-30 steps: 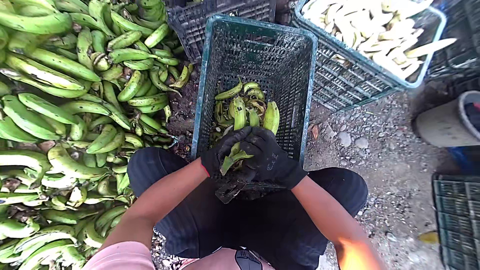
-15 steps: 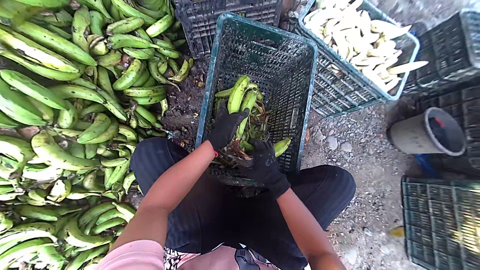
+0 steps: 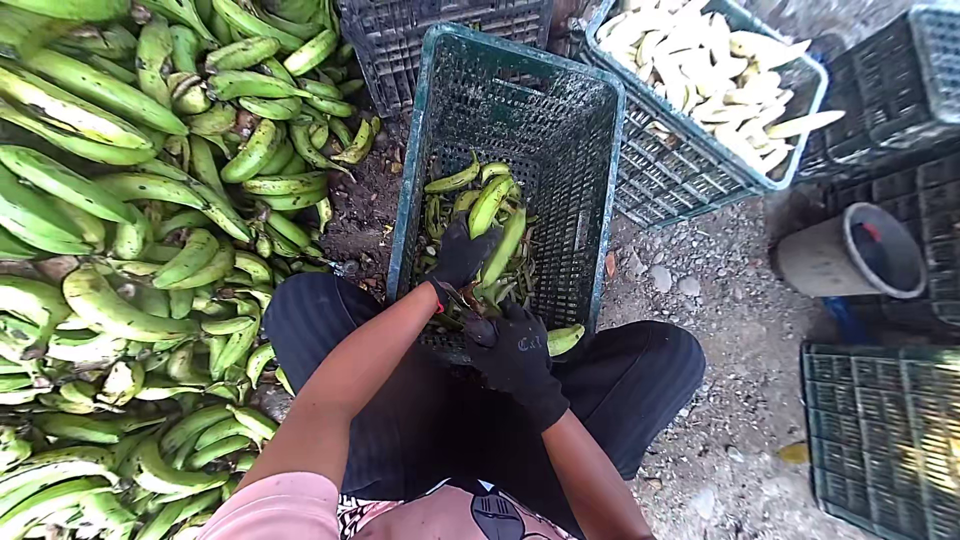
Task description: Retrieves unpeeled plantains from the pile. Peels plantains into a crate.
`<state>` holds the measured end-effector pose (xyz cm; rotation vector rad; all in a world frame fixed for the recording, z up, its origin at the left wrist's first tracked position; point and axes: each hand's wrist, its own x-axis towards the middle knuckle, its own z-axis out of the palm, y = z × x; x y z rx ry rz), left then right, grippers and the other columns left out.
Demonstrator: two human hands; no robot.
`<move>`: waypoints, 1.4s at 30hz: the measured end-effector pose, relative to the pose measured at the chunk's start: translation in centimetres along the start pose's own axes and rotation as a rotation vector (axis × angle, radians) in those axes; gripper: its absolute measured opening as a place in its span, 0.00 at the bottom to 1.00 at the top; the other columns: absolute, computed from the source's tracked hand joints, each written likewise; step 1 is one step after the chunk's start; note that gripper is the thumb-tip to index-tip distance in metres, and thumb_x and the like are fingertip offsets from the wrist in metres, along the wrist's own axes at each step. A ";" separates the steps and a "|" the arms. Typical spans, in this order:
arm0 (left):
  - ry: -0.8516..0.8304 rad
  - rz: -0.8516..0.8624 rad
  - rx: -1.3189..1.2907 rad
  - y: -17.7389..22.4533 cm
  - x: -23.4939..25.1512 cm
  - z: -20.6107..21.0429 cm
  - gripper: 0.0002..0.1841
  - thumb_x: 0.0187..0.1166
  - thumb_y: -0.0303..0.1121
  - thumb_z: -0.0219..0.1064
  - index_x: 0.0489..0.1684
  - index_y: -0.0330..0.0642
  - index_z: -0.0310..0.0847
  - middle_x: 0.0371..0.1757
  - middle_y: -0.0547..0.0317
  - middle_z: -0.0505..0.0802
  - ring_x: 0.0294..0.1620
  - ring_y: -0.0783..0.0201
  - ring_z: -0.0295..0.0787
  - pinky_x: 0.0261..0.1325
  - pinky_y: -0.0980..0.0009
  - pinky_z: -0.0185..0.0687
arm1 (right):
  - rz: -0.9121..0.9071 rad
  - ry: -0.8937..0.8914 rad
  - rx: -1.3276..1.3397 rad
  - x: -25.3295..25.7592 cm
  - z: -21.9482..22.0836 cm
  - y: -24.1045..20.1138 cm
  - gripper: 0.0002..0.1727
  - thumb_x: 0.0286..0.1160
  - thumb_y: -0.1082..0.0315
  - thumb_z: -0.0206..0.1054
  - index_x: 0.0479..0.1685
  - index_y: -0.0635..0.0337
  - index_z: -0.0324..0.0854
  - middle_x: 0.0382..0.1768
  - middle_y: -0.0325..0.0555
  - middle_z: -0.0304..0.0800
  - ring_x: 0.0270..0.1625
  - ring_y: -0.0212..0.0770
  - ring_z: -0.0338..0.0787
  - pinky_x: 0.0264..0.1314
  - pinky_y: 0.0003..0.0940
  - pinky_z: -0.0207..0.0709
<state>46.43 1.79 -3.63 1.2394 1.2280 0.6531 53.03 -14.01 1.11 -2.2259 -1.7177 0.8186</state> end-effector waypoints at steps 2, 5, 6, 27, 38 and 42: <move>0.049 0.028 -0.001 -0.8 0.9 0.0 0.29 0.78 0.36 0.72 0.74 0.32 0.68 0.55 0.39 0.89 0.53 0.52 0.89 0.61 0.53 0.85 | 0.028 -0.026 0.048 0.4 -0.1 -0.3 0.23 0.69 0.46 0.71 0.41 0.61 0.92 0.57 0.61 0.89 0.62 0.61 0.86 0.67 0.62 0.72; 0.210 0.035 0.180 -1.0 2.5 -1.4 0.33 0.80 0.39 0.70 0.79 0.30 0.64 0.64 0.34 0.86 0.64 0.45 0.86 0.69 0.48 0.80 | 0.101 -0.157 0.117 -0.5 0.3 -1.1 0.24 0.71 0.46 0.71 0.45 0.62 0.90 0.51 0.57 0.90 0.56 0.56 0.89 0.62 0.59 0.77; 0.260 0.055 0.252 -0.5 3.0 -2.4 0.37 0.83 0.41 0.67 0.86 0.30 0.57 0.74 0.32 0.80 0.74 0.43 0.79 0.78 0.47 0.73 | 0.093 -0.158 0.142 -1.5 1.1 -1.3 0.26 0.69 0.46 0.72 0.46 0.63 0.90 0.50 0.58 0.91 0.56 0.57 0.91 0.62 0.60 0.80; -0.159 0.005 0.116 1.2 -0.6 -2.1 0.23 0.86 0.48 0.64 0.59 0.34 0.78 0.35 0.53 0.89 0.32 0.62 0.88 0.43 0.60 0.87 | -0.560 0.265 -0.026 1.9 0.2 3.8 0.27 0.58 0.47 0.76 0.49 0.59 0.94 0.52 0.56 0.94 0.56 0.59 0.91 0.62 0.63 0.76; 0.491 0.289 0.427 5.4 2.7 -7.5 0.34 0.85 0.54 0.60 0.81 0.37 0.68 0.70 0.40 0.86 0.71 0.49 0.83 0.75 0.50 0.73 | -0.116 -0.012 0.275 -2.9 1.0 2.7 0.26 0.58 0.52 0.78 0.42 0.70 0.90 0.48 0.61 0.92 0.53 0.57 0.91 0.63 0.59 0.79; 0.411 0.408 0.062 5.7 1.8 -6.4 0.38 0.87 0.41 0.62 0.91 0.35 0.45 0.84 0.39 0.71 0.77 0.61 0.75 0.77 0.69 0.72 | -0.120 -0.137 -0.025 -0.5 -0.4 2.5 0.27 0.68 0.47 0.75 0.44 0.67 0.91 0.66 0.68 0.84 0.71 0.68 0.80 0.75 0.67 0.66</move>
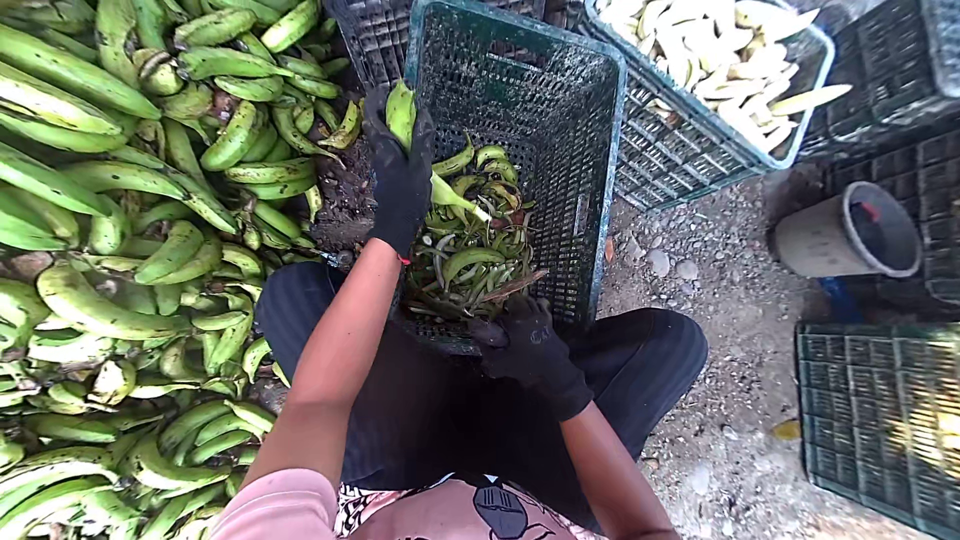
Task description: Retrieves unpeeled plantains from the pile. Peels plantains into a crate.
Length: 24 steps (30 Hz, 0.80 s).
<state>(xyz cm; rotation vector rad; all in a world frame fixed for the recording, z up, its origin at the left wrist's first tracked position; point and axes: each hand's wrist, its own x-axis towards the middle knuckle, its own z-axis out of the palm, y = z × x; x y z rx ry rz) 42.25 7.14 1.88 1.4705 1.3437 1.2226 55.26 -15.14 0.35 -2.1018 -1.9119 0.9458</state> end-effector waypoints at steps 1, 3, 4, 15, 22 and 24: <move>-0.001 -0.054 -0.110 -0.3 -0.2 0.0 0.39 0.86 0.39 0.63 0.92 0.38 0.43 0.83 0.41 0.71 0.74 0.64 0.77 0.73 0.70 0.75 | 0.095 -0.087 -0.026 0.5 -0.6 -0.2 0.28 0.72 0.45 0.72 0.50 0.65 0.90 0.69 0.66 0.81 0.74 0.67 0.77 0.75 0.67 0.65; -0.001 -0.153 -0.296 -0.8 -1.0 -0.3 0.42 0.84 0.34 0.66 0.94 0.40 0.40 0.84 0.45 0.71 0.78 0.65 0.74 0.78 0.70 0.72 | 0.241 -0.204 0.064 0.8 -1.3 0.0 0.29 0.74 0.43 0.71 0.57 0.63 0.86 0.65 0.62 0.84 0.67 0.61 0.83 0.69 0.65 0.73; 0.023 -0.135 -0.422 -1.0 -1.4 -0.2 0.40 0.81 0.29 0.68 0.91 0.39 0.46 0.80 0.48 0.75 0.74 0.67 0.78 0.75 0.71 0.75 | 0.262 -0.224 0.162 0.8 -1.2 0.5 0.30 0.74 0.42 0.72 0.56 0.63 0.85 0.56 0.59 0.87 0.59 0.57 0.87 0.63 0.63 0.76; -0.013 0.424 -0.487 -1.5 -4.9 2.3 0.16 0.78 0.21 0.66 0.62 0.32 0.73 0.59 0.62 0.88 0.61 0.73 0.85 0.66 0.72 0.82 | 0.014 0.193 1.172 5.5 2.1 -1.4 0.31 0.91 0.46 0.42 0.72 0.66 0.68 0.25 0.40 0.86 0.24 0.34 0.88 0.30 0.31 0.87; 0.050 0.537 -0.428 -1.7 -5.2 2.9 0.13 0.76 0.19 0.67 0.57 0.31 0.78 0.56 0.63 0.90 0.61 0.74 0.85 0.69 0.72 0.81 | -0.352 0.610 1.110 4.5 -4.1 -5.0 0.29 0.93 0.48 0.42 0.66 0.67 0.71 0.22 0.34 0.86 0.19 0.32 0.86 0.21 0.30 0.86; 0.014 0.561 -0.454 -1.7 -5.1 2.9 0.12 0.76 0.21 0.68 0.57 0.34 0.80 0.55 0.64 0.90 0.60 0.73 0.85 0.69 0.71 0.81 | -0.498 0.749 1.168 4.0 -5.8 -6.0 0.29 0.92 0.45 0.46 0.63 0.65 0.72 0.23 0.33 0.88 0.20 0.30 0.87 0.20 0.27 0.84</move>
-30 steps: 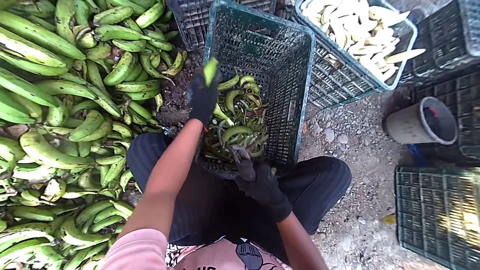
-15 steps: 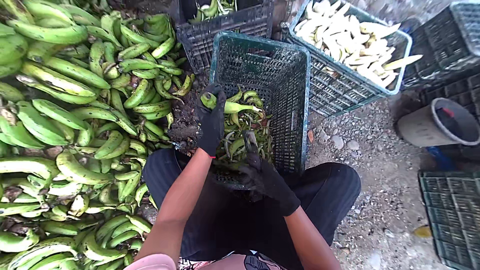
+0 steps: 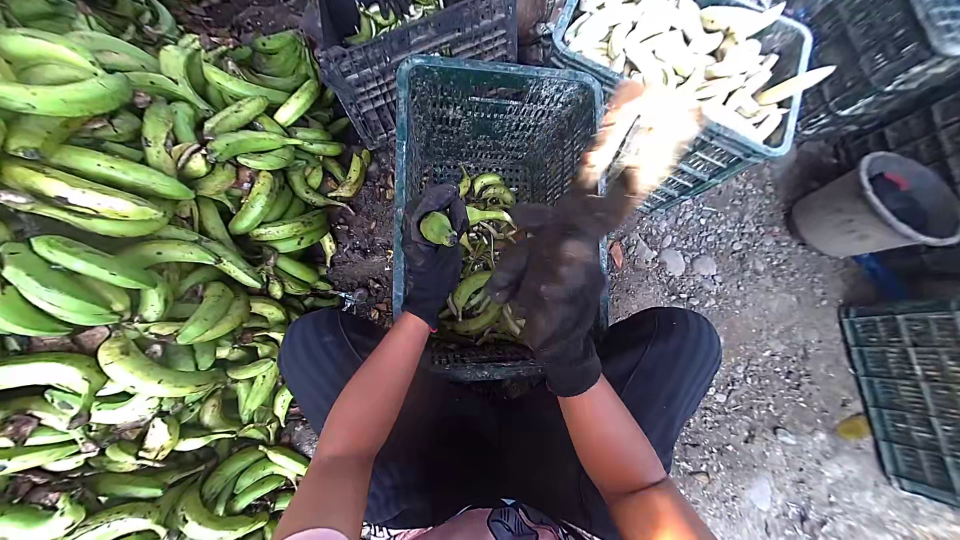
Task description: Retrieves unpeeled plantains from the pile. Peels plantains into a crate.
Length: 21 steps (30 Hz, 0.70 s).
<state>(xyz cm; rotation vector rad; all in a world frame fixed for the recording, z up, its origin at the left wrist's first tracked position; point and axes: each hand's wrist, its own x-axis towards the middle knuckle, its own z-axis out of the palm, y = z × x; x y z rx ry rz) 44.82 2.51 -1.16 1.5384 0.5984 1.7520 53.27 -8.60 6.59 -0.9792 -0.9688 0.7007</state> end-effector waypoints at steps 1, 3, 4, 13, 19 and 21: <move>-0.016 0.007 -0.025 0.1 0.0 0.1 0.12 0.77 0.21 0.68 0.56 0.35 0.81 0.55 0.64 0.90 0.60 0.72 0.85 0.68 0.70 0.81 | -0.008 0.006 -0.022 0.0 -0.1 0.6 0.29 0.92 0.44 0.46 0.62 0.65 0.72 0.23 0.34 0.89 0.20 0.31 0.87 0.20 0.28 0.85; -0.012 0.043 -0.041 0.5 0.1 0.2 0.12 0.76 0.20 0.67 0.56 0.36 0.81 0.54 0.63 0.91 0.59 0.70 0.87 0.67 0.68 0.84 | 0.295 -0.087 -0.188 -2.5 -1.2 5.0 0.31 0.93 0.45 0.43 0.65 0.67 0.73 0.22 0.40 0.85 0.18 0.36 0.85 0.20 0.36 0.85; -0.004 0.075 -0.028 0.8 0.3 0.0 0.12 0.77 0.20 0.67 0.56 0.35 0.80 0.55 0.61 0.91 0.60 0.67 0.88 0.68 0.64 0.84 | 0.531 -0.166 -0.246 -4.4 -2.0 7.8 0.32 0.93 0.44 0.41 0.61 0.66 0.75 0.21 0.44 0.83 0.19 0.40 0.84 0.23 0.40 0.84; 0.001 -0.495 -0.389 0.1 4.1 -2.6 0.24 0.92 0.49 0.43 0.78 0.44 0.55 0.41 0.64 0.90 0.40 0.64 0.91 0.50 0.62 0.92 | 0.571 -0.316 -0.503 -1.8 -5.7 8.5 0.37 0.91 0.39 0.39 0.82 0.58 0.66 0.44 0.49 0.91 0.42 0.41 0.91 0.47 0.43 0.86; -0.163 -0.603 -0.247 0.7 3.0 -2.1 0.35 0.91 0.57 0.24 0.80 0.38 0.57 0.37 0.62 0.91 0.26 0.69 0.89 0.30 0.69 0.91 | 0.195 -0.624 -0.887 4.3 -7.8 7.7 0.37 0.84 0.40 0.57 0.91 0.42 0.62 0.80 0.59 0.75 0.81 0.65 0.73 0.79 0.68 0.66; -0.180 -0.649 -0.161 0.1 2.4 -2.0 0.37 0.90 0.59 0.26 0.81 0.38 0.60 0.33 0.61 0.89 0.26 0.68 0.87 0.32 0.70 0.89 | 0.138 -0.673 -1.009 4.0 -7.6 7.6 0.36 0.83 0.38 0.58 0.91 0.36 0.64 0.72 0.62 0.81 0.71 0.69 0.80 0.66 0.70 0.75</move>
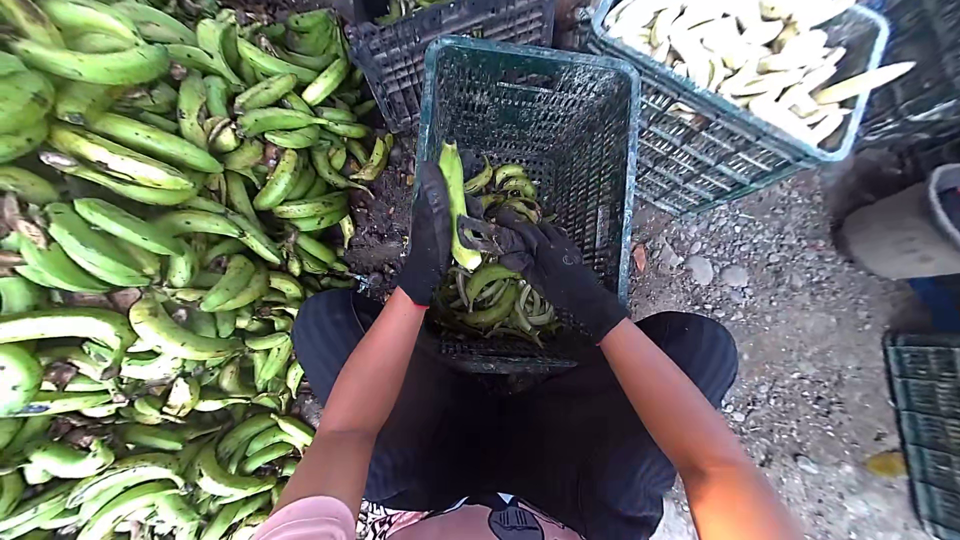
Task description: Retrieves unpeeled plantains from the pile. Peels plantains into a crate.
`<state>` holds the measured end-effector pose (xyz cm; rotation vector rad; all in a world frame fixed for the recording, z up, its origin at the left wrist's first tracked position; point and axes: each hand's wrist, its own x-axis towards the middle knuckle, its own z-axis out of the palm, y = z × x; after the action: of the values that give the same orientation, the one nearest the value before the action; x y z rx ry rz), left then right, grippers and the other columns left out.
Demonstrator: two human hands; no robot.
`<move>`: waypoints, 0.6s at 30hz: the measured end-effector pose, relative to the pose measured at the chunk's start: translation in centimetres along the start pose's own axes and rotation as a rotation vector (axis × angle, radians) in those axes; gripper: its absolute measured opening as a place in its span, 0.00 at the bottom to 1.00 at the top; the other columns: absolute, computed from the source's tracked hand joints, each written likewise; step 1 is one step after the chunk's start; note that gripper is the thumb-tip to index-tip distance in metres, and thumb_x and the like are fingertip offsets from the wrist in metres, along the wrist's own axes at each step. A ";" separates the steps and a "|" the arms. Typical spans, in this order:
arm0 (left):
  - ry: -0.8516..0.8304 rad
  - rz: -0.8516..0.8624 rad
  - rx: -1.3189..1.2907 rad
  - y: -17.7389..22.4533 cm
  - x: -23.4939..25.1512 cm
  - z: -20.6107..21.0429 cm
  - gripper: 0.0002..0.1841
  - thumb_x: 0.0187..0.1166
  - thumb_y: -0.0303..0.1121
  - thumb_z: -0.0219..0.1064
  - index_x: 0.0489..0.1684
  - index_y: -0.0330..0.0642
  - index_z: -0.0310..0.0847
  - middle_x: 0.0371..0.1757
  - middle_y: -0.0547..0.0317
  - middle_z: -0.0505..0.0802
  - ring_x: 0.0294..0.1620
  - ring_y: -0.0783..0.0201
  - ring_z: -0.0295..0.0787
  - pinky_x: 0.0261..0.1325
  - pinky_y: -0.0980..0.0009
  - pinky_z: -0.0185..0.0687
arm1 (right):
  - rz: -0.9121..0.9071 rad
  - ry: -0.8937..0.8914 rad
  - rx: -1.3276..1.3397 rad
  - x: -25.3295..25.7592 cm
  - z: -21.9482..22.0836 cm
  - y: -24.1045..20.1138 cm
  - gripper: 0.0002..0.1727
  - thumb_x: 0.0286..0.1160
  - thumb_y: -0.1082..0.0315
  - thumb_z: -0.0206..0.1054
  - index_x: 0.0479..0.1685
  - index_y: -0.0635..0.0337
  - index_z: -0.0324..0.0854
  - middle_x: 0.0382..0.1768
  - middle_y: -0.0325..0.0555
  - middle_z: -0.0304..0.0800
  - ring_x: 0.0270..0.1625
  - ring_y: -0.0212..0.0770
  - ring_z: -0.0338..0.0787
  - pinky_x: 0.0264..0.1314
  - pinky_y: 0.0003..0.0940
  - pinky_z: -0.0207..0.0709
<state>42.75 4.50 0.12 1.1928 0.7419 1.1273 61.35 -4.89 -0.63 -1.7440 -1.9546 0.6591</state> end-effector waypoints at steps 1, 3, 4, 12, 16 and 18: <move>0.010 -0.035 -0.002 -0.4 0.1 -0.1 0.38 0.90 0.59 0.24 0.82 0.40 0.61 0.31 0.60 0.89 0.25 0.66 0.87 0.32 0.69 0.89 | -0.002 -0.009 -0.026 -0.3 0.3 0.0 0.37 0.82 0.35 0.56 0.91 0.34 0.63 0.68 0.64 0.82 0.68 0.72 0.81 0.60 0.71 0.76; 0.017 -0.078 -0.021 -0.7 0.3 -0.3 0.37 0.91 0.58 0.22 0.85 0.43 0.59 0.29 0.58 0.88 0.24 0.64 0.87 0.30 0.69 0.90 | -0.001 0.026 -0.032 -1.1 0.9 -0.2 0.42 0.75 0.24 0.50 0.89 0.32 0.67 0.65 0.67 0.84 0.66 0.75 0.81 0.53 0.74 0.75; 0.030 -0.091 -0.027 -0.6 0.3 -0.3 0.37 0.91 0.58 0.21 0.85 0.44 0.58 0.29 0.59 0.88 0.24 0.64 0.87 0.29 0.69 0.89 | 0.003 0.063 -0.041 -1.4 1.3 -0.3 0.45 0.72 0.20 0.47 0.87 0.31 0.70 0.63 0.67 0.84 0.65 0.74 0.81 0.50 0.74 0.74; -0.019 -0.073 0.070 -1.6 -0.2 0.6 0.35 0.91 0.57 0.31 0.80 0.36 0.62 0.38 0.57 0.90 0.32 0.66 0.89 0.37 0.67 0.91 | 0.247 0.115 -0.013 0.0 1.7 -0.1 0.32 0.79 0.36 0.56 0.81 0.33 0.77 0.68 0.65 0.82 0.71 0.72 0.78 0.58 0.75 0.70; -0.022 -0.421 0.014 -1.6 -2.0 3.1 0.29 0.94 0.52 0.26 0.64 0.45 0.70 0.31 0.59 0.89 0.25 0.66 0.88 0.24 0.71 0.86 | 0.424 0.276 -0.078 1.3 0.9 0.8 0.32 0.76 0.36 0.62 0.82 0.29 0.75 0.70 0.68 0.80 0.73 0.74 0.76 0.64 0.77 0.67; -0.023 -0.503 0.008 -1.6 -2.4 3.3 0.26 0.95 0.51 0.30 0.66 0.46 0.69 0.31 0.57 0.88 0.24 0.64 0.87 0.23 0.69 0.85 | 0.470 0.285 -0.110 1.9 0.4 1.5 0.33 0.75 0.33 0.60 0.82 0.26 0.74 0.71 0.65 0.80 0.74 0.72 0.76 0.63 0.75 0.67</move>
<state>45.48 1.15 -0.88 0.9498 0.9633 0.6907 62.05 -2.93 -1.83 -2.2534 -1.4243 0.4218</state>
